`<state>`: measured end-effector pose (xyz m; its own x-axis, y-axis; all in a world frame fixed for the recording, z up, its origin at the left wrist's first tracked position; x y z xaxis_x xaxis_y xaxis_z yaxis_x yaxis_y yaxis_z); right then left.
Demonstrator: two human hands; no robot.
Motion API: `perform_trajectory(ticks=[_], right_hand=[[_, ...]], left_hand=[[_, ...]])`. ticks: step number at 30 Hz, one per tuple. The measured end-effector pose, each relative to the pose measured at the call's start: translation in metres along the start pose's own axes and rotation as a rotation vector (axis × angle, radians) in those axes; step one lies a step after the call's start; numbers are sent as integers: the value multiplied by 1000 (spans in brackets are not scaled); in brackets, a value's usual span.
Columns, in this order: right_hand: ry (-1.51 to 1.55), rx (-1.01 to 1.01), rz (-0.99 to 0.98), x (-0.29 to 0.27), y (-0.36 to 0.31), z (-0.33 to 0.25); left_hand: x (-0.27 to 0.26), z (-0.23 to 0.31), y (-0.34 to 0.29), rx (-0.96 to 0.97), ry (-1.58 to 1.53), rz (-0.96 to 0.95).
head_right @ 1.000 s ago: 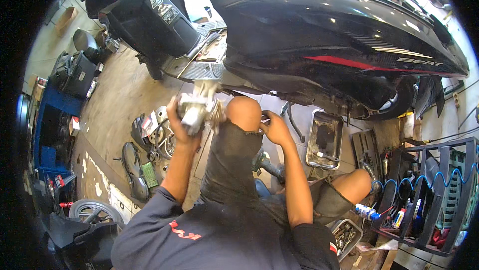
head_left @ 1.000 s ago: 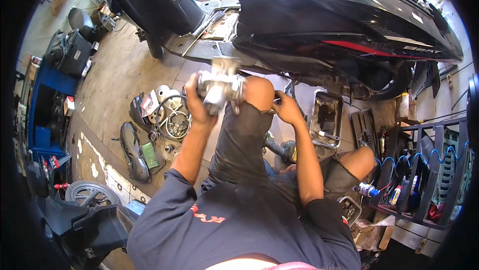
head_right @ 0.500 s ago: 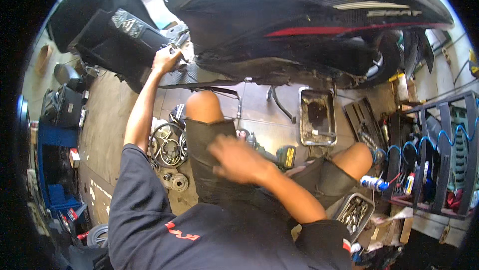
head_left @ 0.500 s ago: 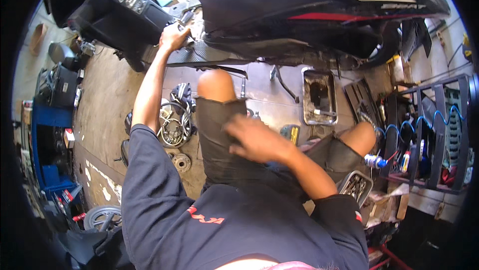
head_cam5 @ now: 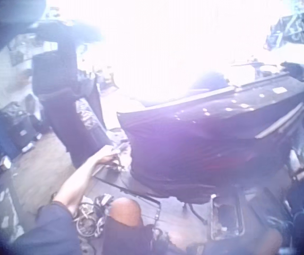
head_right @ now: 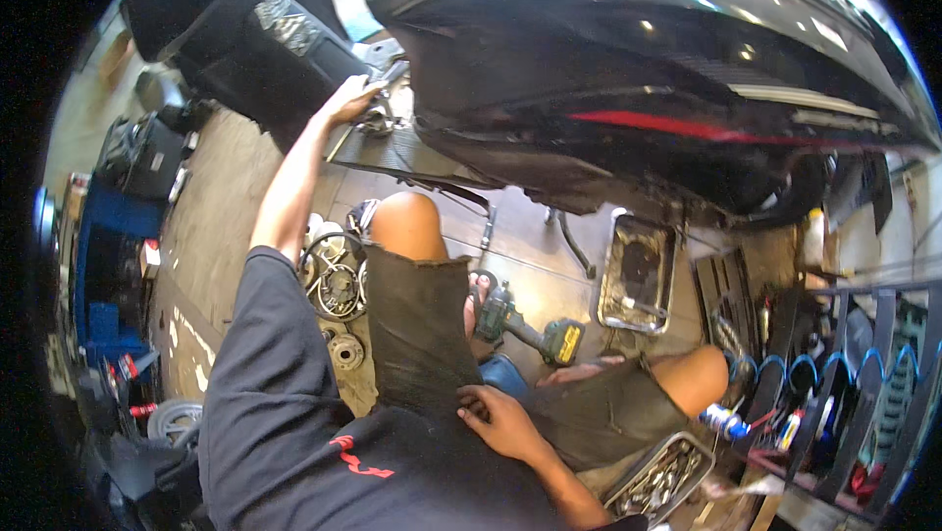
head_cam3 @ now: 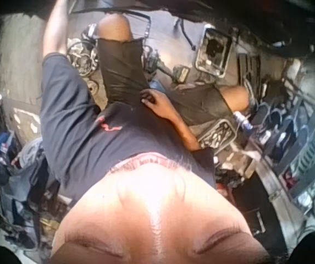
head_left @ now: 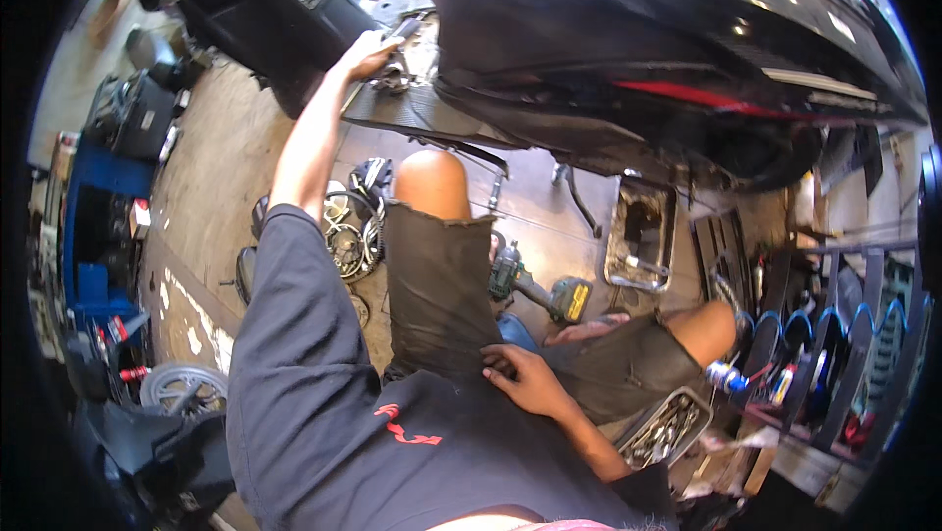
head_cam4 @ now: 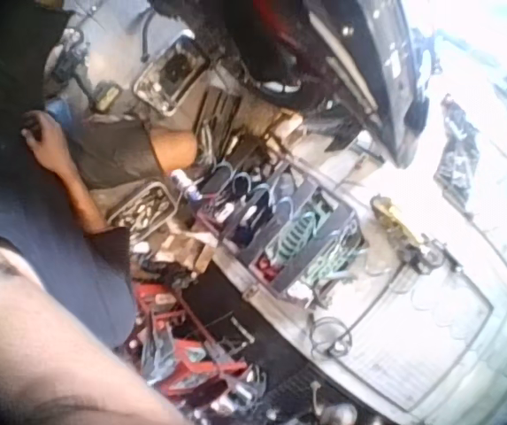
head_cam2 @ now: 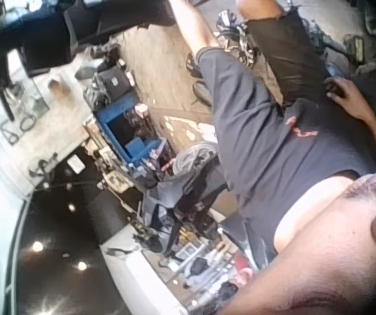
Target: The person disassembles and cleans a motorcycle carburetor by hand and using a power drill. They remove components, clean the internal parts, and reassemble the unit while sitting on the floor of a workshop.
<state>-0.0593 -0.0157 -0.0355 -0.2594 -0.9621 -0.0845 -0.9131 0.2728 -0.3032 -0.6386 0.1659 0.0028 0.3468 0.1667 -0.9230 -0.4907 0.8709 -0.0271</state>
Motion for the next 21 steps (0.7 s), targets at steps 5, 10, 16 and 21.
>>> perform_trajectory(ticks=[5,10,16,21], right_hand=[[-88,33,-24,-9,9,12],[-231,0,74,-22,11,31],[-176,58,54,-24,20,46],[-16,125,81,-31,14,53]], left_hand=[[-13,-9,-15,-41,-82,147],[-42,19,-100,78,-80,883],[116,59,-233,-113,-482,600],[308,-48,-326,-610,-455,144]])
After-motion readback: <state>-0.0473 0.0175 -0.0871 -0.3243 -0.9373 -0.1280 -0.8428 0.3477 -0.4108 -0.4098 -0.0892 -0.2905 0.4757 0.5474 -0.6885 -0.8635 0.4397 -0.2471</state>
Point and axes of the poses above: each hand's wrist, its own y-axis towards the middle knuckle, its own x-axis out of the palm, z = x × y, the point moved 9 cm from there along y, towards the middle knuckle, and after that the axes turned 1 degree about -x, right-handed, at the moved point
